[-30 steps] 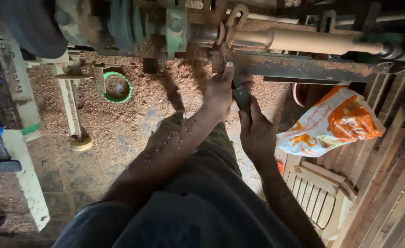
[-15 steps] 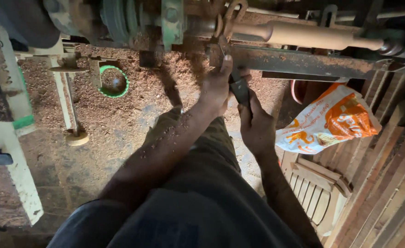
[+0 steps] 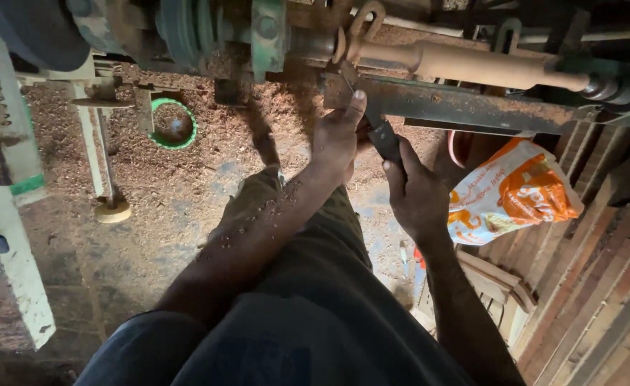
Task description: Shaping a piece of wood stock on a rotating lathe using a handheld chisel.
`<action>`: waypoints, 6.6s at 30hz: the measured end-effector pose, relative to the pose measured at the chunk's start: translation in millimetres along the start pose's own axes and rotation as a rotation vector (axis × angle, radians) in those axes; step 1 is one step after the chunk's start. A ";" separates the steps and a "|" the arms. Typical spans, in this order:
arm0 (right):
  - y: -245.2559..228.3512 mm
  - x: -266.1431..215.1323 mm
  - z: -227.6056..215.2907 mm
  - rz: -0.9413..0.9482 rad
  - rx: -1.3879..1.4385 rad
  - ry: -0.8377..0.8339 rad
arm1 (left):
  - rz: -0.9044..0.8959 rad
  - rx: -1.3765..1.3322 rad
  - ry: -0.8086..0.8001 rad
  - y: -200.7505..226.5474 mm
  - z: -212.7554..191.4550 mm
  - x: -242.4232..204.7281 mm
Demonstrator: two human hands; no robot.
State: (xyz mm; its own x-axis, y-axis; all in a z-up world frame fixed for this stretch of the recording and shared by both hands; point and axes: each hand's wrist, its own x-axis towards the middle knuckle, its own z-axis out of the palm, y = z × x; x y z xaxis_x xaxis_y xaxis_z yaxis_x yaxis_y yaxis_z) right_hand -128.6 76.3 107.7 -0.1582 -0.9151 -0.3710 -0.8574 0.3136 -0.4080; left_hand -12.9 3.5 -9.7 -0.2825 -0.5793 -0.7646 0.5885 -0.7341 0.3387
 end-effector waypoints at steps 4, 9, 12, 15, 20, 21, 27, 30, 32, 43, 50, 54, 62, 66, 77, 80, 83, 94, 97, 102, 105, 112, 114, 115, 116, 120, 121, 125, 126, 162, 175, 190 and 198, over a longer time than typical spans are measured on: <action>9.0 2.0 3.0 -0.032 -0.016 0.022 | 0.021 0.009 0.024 10.4 9.6 -11.8; 9.8 3.9 0.9 -0.048 0.023 0.019 | -0.042 0.141 0.142 14.7 14.0 -15.3; 16.5 4.0 6.8 -0.028 -0.043 0.018 | -0.007 0.086 0.094 9.4 9.8 -10.4; 15.1 -0.1 7.4 -0.143 -0.061 0.104 | 0.034 0.050 0.051 7.0 6.9 -11.5; 1.3 -15.1 23.0 -0.458 -0.262 0.483 | 0.096 0.087 0.000 8.8 -5.1 -13.8; -6.1 -16.5 25.0 -0.456 -0.261 0.487 | 0.097 0.091 -0.003 11.0 -5.7 -13.9; -37.3 -23.9 35.9 0.102 0.215 0.123 | 0.121 0.161 -0.012 20.9 -14.2 -15.6; -38.8 -24.9 40.5 0.144 0.151 0.136 | 0.058 0.210 0.022 24.2 -15.3 -14.6; -37.0 -27.6 43.6 0.191 0.115 0.114 | 0.062 0.194 -0.016 21.0 -18.3 -12.1; -55.4 -31.1 44.8 0.155 0.191 0.188 | 0.076 0.241 -0.020 30.1 -21.2 -16.8; -51.9 -28.6 48.2 0.140 0.172 0.188 | -0.006 0.238 -0.006 31.7 -22.3 -11.9; -54.6 -28.2 53.1 0.127 0.165 0.218 | 0.014 0.245 -0.046 31.8 -24.7 -13.2; -35.8 -20.4 42.5 0.164 0.160 0.164 | 0.008 0.220 0.009 28.9 -18.9 -9.8; -11.5 -13.5 30.2 0.058 0.080 0.128 | 0.014 0.151 0.024 24.4 -9.4 -10.4; 21.2 3.7 9.3 -0.146 0.055 0.099 | 0.151 -0.006 0.096 10.1 17.4 -18.2; 38.6 10.4 4.3 -0.310 -0.052 0.138 | 0.177 -0.023 0.157 6.7 28.4 -23.3; 34.8 17.9 -4.9 -0.277 0.029 0.049 | 0.280 -0.116 0.071 2.7 29.2 -23.0; 66.8 37.7 -14.9 -0.414 -0.090 0.033 | 0.372 -0.116 0.177 -9.0 35.9 -15.3; 68.1 41.1 -19.0 -0.427 -0.128 0.001 | 0.352 -0.108 0.238 -13.8 40.1 -12.7; 58.9 46.6 -24.5 -0.158 -0.148 -0.144 | 0.387 -0.053 0.344 -12.0 44.0 -11.4; 70.4 47.7 -28.5 -0.465 -0.061 0.015 | 0.442 -0.134 0.281 -7.8 51.0 -20.0; 73.6 49.9 -26.6 -0.491 -0.043 -0.018 | 0.473 -0.096 0.251 -11.7 50.5 -18.8; 70.7 51.9 -25.4 -0.439 -0.055 -0.028 | 0.463 -0.108 0.251 -11.6 49.9 -15.2; 71.3 51.9 -25.1 -0.393 -0.049 -0.046 | 0.480 -0.140 0.227 -11.5 50.4 -15.1; 70.4 52.6 -24.3 -0.347 -0.042 -0.063 | 0.498 -0.172 0.202 -10.0 50.4 -14.7; 76.4 48.4 -19.9 -0.494 -0.152 0.057 | 0.484 -0.176 0.222 -12.5 48.9 -15.9; 75.3 47.0 -19.3 -0.440 -0.111 0.019 | 0.489 -0.161 0.226 -14.6 47.3 -14.6; 66.3 34.8 -11.7 -0.482 -0.009 0.090 | 0.456 -0.075 0.257 -10.5 43.5 -18.0; 60.6 32.7 -12.8 -0.470 -0.006 0.094 | 0.449 -0.066 0.252 -7.3 42.9 -19.9; -81.4 -42.9 93.7 0.294 0.940 -0.051 | -0.043 0.250 -0.240 43.7 -41.0 -32.0; -65.3 -40.1 100.0 0.210 0.691 -0.003 | 0.121 0.330 -0.154 25.3 -36.7 -21.4; -70.0 -29.3 80.3 0.364 0.637 -0.140 | 0.180 0.364 -0.136 28.6 -26.5 -30.0; -65.8 -31.1 77.4 0.306 0.649 -0.101 | 0.176 0.356 -0.109 27.7 -21.9 -31.0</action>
State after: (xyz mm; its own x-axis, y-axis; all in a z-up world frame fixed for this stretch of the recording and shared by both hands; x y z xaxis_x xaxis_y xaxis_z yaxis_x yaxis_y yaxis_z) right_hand -29.3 103.8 81.4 -0.2713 -0.7444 -0.6101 -0.3138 0.6677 -0.6751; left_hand 28.8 9.0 11.3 -0.2905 -0.7274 -0.6217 0.3418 -0.6858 0.6426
